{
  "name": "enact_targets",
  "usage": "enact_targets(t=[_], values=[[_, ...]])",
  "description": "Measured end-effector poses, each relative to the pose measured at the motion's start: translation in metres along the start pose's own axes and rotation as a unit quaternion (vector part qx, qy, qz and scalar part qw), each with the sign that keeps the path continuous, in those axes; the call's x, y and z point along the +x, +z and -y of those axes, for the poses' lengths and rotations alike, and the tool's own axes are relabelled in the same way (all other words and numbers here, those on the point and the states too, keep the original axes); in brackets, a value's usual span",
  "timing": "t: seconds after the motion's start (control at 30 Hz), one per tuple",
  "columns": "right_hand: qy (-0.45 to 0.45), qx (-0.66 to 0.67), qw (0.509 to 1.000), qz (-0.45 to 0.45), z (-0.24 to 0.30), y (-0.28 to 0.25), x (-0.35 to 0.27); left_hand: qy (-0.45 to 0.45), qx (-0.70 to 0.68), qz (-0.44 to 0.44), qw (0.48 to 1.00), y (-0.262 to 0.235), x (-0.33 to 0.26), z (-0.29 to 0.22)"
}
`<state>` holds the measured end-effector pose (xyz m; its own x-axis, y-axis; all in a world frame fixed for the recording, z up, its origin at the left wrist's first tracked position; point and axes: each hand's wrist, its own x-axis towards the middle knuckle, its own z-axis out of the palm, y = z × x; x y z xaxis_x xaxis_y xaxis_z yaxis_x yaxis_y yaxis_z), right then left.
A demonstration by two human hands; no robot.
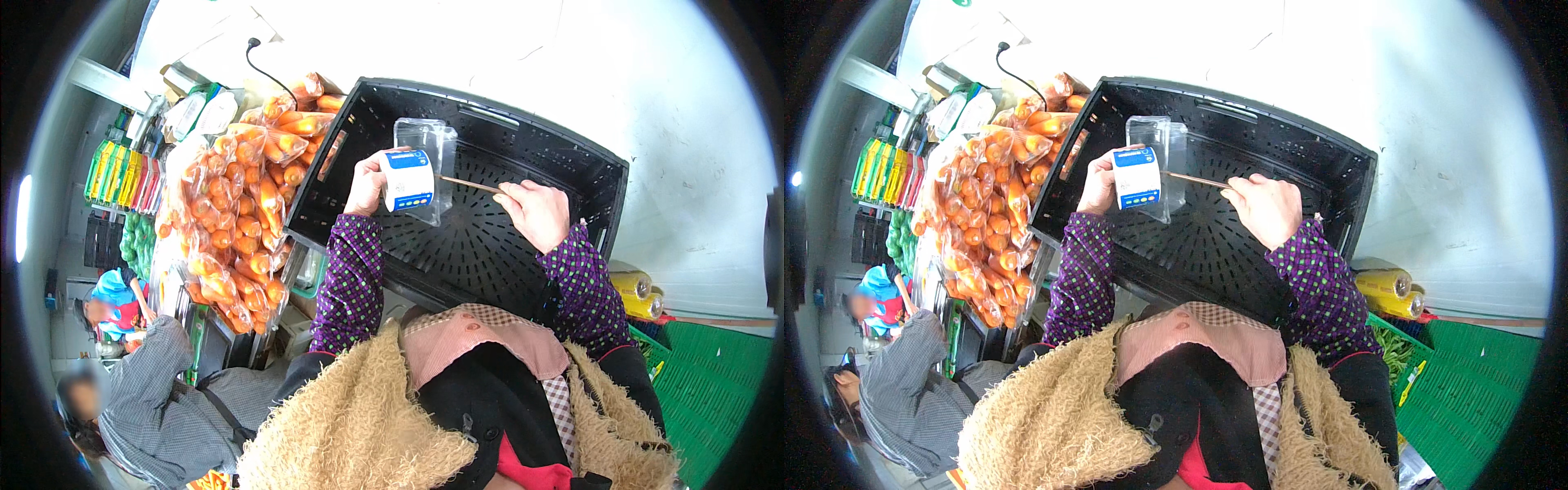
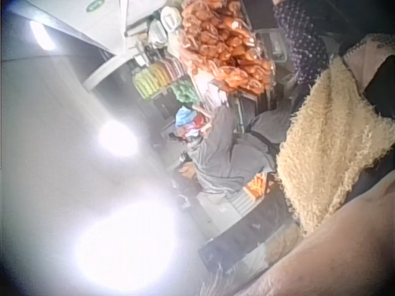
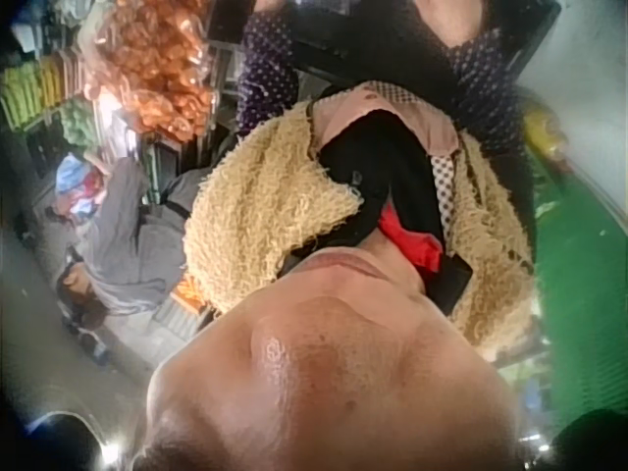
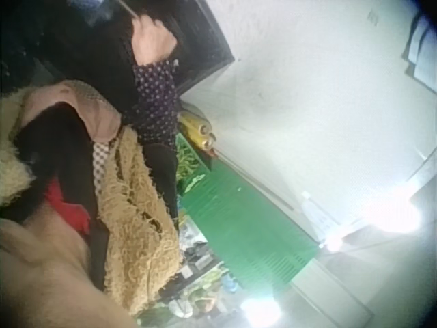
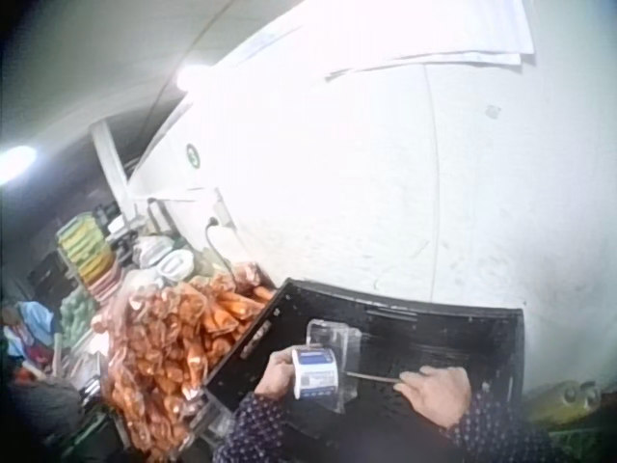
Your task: The person packs carrots into clear plastic containers, seals them with tape, and applies labels. They arrange the labeled containers in a black crate and handle a sheet of labels throughout the process.
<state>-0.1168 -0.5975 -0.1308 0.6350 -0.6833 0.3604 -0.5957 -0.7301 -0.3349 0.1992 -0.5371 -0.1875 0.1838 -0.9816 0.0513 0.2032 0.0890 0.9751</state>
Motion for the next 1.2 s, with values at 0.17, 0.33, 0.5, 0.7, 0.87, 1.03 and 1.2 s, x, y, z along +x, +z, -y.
enact_targets(t=[0.17,0.33,0.5,0.7,0.87,1.03,1.2], values=[[0.049,0.176,0.983,0.033,-0.011,0.002,0.005,-0.057,-0.157,-0.01,0.986,-0.008,0.003,0.019],[0.044,0.172,0.984,0.021,0.003,-0.003,0.003,0.076,0.113,0.01,0.991,-0.031,0.016,0.057],[0.022,0.136,0.99,0.012,0.005,-0.005,0.002,0.204,0.39,-0.013,0.898,-0.036,0.023,0.064],[0.014,0.168,0.985,0.041,0.004,0.005,0.001,-0.027,0.014,0.035,0.999,0.008,-0.005,0.014],[0.061,0.213,0.973,0.071,0.003,0.014,0.002,-0.09,-0.069,0.022,0.993,0.023,-0.005,0.001],[0.08,0.191,0.977,0.053,0.002,-0.003,0.003,-0.056,-0.288,-0.067,0.954,0.005,-0.003,0.021],[0.039,0.163,0.985,0.028,0.011,-0.007,0.002,-0.07,-0.338,-0.031,0.938,-0.014,0.008,0.038]])
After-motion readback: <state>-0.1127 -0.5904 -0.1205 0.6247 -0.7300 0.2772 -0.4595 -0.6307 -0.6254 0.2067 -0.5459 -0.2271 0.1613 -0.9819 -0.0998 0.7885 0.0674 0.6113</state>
